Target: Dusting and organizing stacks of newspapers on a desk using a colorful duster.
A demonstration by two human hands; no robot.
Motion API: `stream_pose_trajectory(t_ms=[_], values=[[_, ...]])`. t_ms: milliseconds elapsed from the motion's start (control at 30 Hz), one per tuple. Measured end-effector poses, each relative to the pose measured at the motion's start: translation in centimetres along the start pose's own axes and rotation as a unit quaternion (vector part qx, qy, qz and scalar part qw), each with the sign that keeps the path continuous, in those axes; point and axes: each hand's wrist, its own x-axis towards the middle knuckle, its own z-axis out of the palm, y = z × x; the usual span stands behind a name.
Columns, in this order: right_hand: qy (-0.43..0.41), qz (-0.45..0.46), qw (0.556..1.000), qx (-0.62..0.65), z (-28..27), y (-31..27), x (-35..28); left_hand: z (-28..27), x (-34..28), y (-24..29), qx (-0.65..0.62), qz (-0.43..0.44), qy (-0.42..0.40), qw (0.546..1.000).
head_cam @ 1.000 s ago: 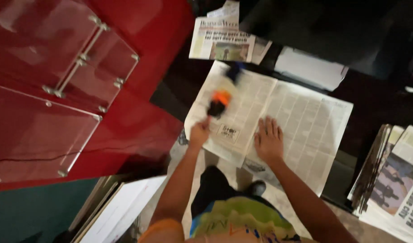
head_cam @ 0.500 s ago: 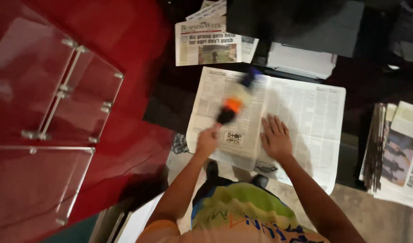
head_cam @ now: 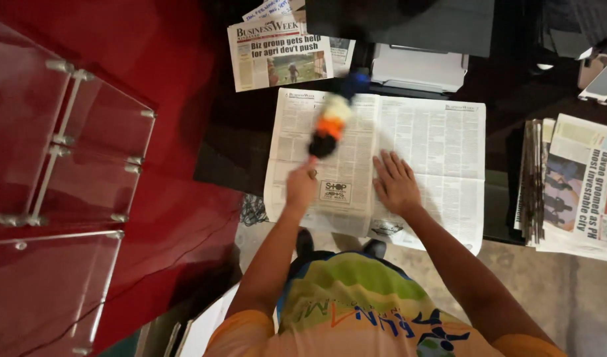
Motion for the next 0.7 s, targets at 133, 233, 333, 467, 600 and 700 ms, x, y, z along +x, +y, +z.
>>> stream_pose_trajectory(t_ms=[133, 233, 333, 467, 600, 700], values=[[0.012, -0.009, 1.0, 0.011, -0.2, -0.1, -0.1, -2.3, 0.2, 0.6, -0.043, -0.105, 0.085, 0.99], [-0.003, 0.001, 1.0, 0.017, -0.2, -0.1, 0.2, -2.8, -2.0, 1.2, -0.036, -0.023, 0.069, 0.997], [-0.009, 0.002, 1.0, 0.021, -0.3, 0.0, -0.1, -2.3, -4.7, -0.8, -0.028, -0.021, -0.022, 0.999], [0.014, -0.003, 1.0, 0.02, -0.1, -0.1, -0.2, -3.3, -6.4, -6.2, 0.023, -0.105, 0.141, 0.984], [0.011, -0.001, 1.0, 0.02, -0.1, 0.1, 0.0, -5.8, -8.1, -8.3, 0.115, -0.175, 0.184, 0.96], [0.014, -0.011, 1.0, 0.017, 0.7, 0.6, -0.1, -7.9, -9.9, -6.1, 0.104, -0.182, 0.199, 0.957]])
